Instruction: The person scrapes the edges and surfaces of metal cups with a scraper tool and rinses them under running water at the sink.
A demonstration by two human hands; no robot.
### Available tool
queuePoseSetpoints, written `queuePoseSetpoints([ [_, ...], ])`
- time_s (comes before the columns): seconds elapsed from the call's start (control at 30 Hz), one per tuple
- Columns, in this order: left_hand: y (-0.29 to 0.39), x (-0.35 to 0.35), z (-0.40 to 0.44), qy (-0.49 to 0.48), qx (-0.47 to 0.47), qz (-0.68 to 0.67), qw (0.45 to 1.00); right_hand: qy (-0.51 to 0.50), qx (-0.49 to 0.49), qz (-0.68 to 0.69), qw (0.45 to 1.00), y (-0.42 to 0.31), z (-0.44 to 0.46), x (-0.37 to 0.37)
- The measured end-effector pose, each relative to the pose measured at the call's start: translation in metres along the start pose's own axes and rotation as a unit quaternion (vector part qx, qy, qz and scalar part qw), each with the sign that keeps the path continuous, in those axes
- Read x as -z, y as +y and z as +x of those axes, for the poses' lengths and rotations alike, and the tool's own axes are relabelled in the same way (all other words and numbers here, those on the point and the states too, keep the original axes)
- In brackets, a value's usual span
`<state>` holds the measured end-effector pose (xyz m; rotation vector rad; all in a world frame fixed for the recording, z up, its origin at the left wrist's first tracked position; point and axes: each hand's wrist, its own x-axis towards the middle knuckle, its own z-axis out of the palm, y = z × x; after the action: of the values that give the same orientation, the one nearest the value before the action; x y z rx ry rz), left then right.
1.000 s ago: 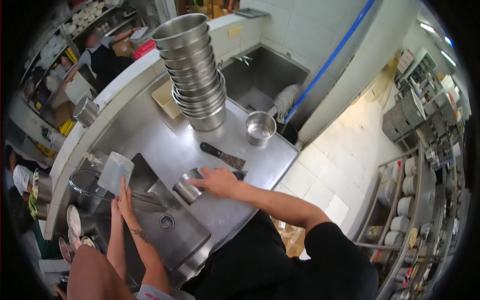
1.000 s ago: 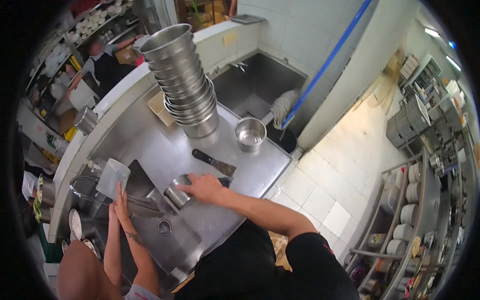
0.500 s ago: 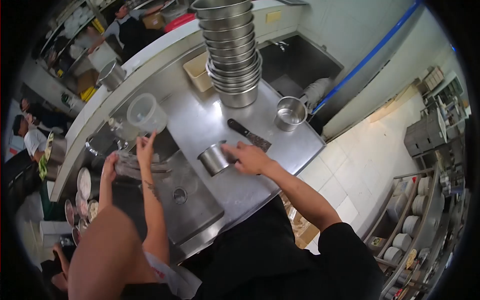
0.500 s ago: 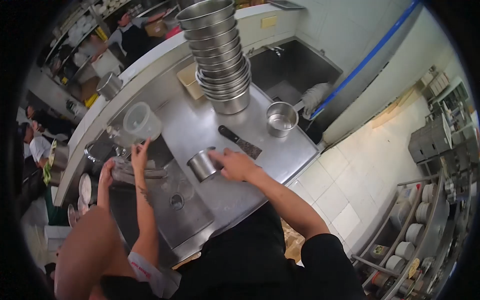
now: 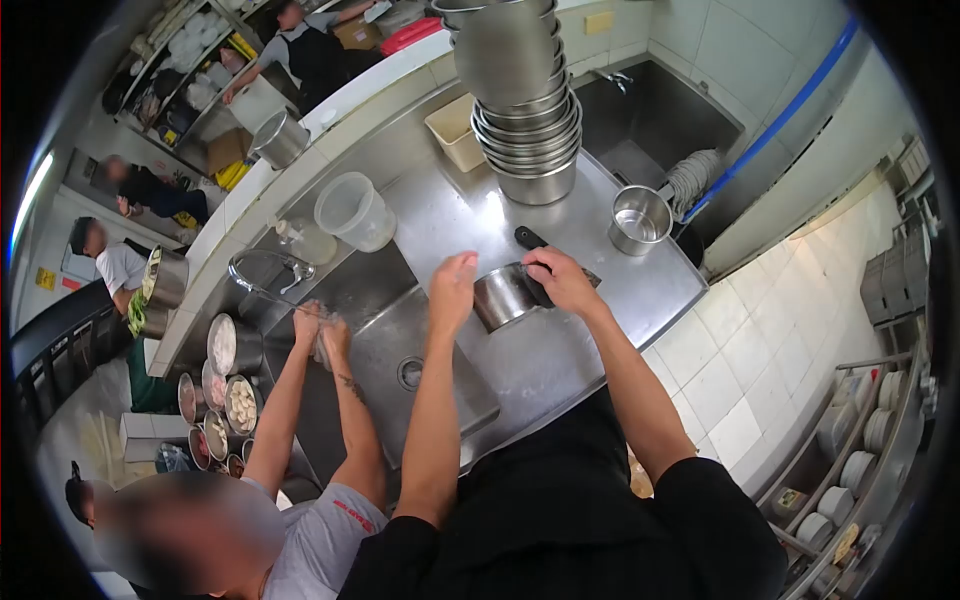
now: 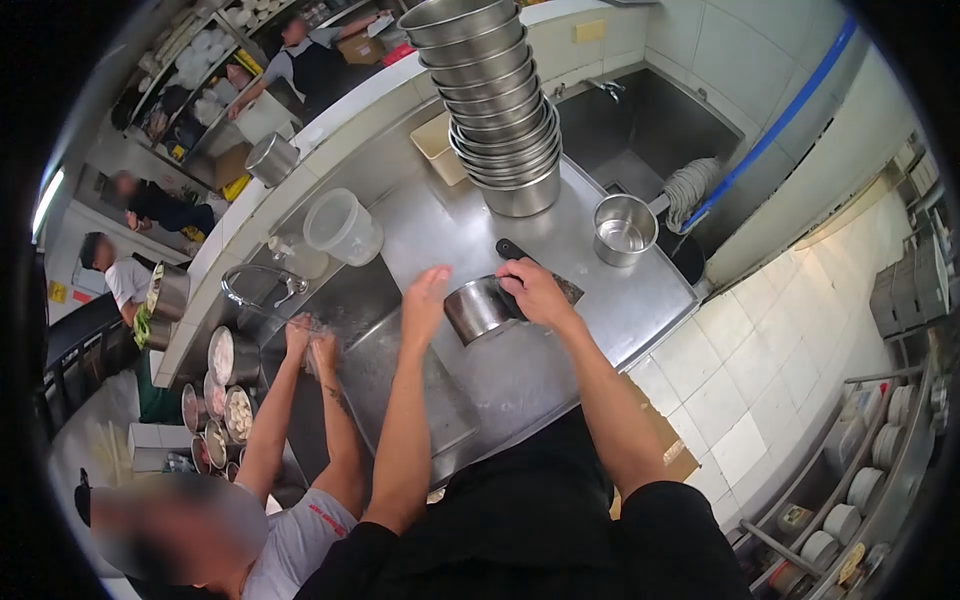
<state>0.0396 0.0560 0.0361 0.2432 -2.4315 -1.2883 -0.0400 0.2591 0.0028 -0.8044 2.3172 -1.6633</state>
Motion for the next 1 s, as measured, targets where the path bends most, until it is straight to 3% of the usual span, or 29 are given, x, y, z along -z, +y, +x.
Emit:
queuePoseSetpoints([
  [0.07, -0.021, -0.02, -0.004, -0.036, 0.016, 0.026, 0.999, -0.005, 0.017, -0.003, 1.0, 0.008, 0.007, -0.008],
  [0.17, -0.04, -0.038, -0.012, 0.003, 0.032, 0.061, 0.998, 0.021, 0.021, -0.032, 0.999, 0.012, 0.011, -0.021],
  [0.27, -0.04, -0.04, -0.012, 0.031, 0.001, 0.059, 0.998, 0.049, 0.143, -0.109, 0.982, -0.003, 0.011, -0.025],
  [0.37, -0.037, -0.043, -0.011, 0.057, -0.056, 0.085, 0.993, 0.003, 0.219, -0.141, 0.965, -0.02, 0.016, -0.03],
  [0.47, -0.029, -0.039, -0.009, 0.046, -0.001, 0.128, 0.991, 0.024, 0.196, -0.118, 0.973, -0.007, 0.026, -0.033],
  [0.57, -0.036, -0.042, -0.01, 0.058, -0.022, 0.127, 0.99, 0.015, 0.206, -0.136, 0.969, -0.012, 0.026, -0.034],
  [0.67, -0.03, -0.041, -0.013, 0.07, 0.006, 0.145, 0.987, 0.039, 0.094, -0.031, 0.994, 0.009, 0.027, -0.038],
  [0.8, -0.033, -0.039, -0.022, 0.08, 0.037, 0.09, 0.992, 0.046, 0.172, -0.087, 0.98, 0.002, 0.026, -0.043],
  [0.9, -0.038, -0.035, -0.016, 0.083, -0.032, 0.119, 0.989, 0.033, 0.062, -0.041, 0.997, 0.022, 0.025, -0.05],
  [0.97, -0.042, -0.032, -0.03, 0.12, -0.005, -0.013, 0.993, 0.022, 0.152, -0.049, 0.987, 0.001, 0.019, -0.049],
  [1.0, -0.042, -0.034, -0.03, 0.137, -0.037, -0.003, 0.99, 0.03, 0.142, -0.051, 0.988, 0.009, 0.026, -0.048],
])
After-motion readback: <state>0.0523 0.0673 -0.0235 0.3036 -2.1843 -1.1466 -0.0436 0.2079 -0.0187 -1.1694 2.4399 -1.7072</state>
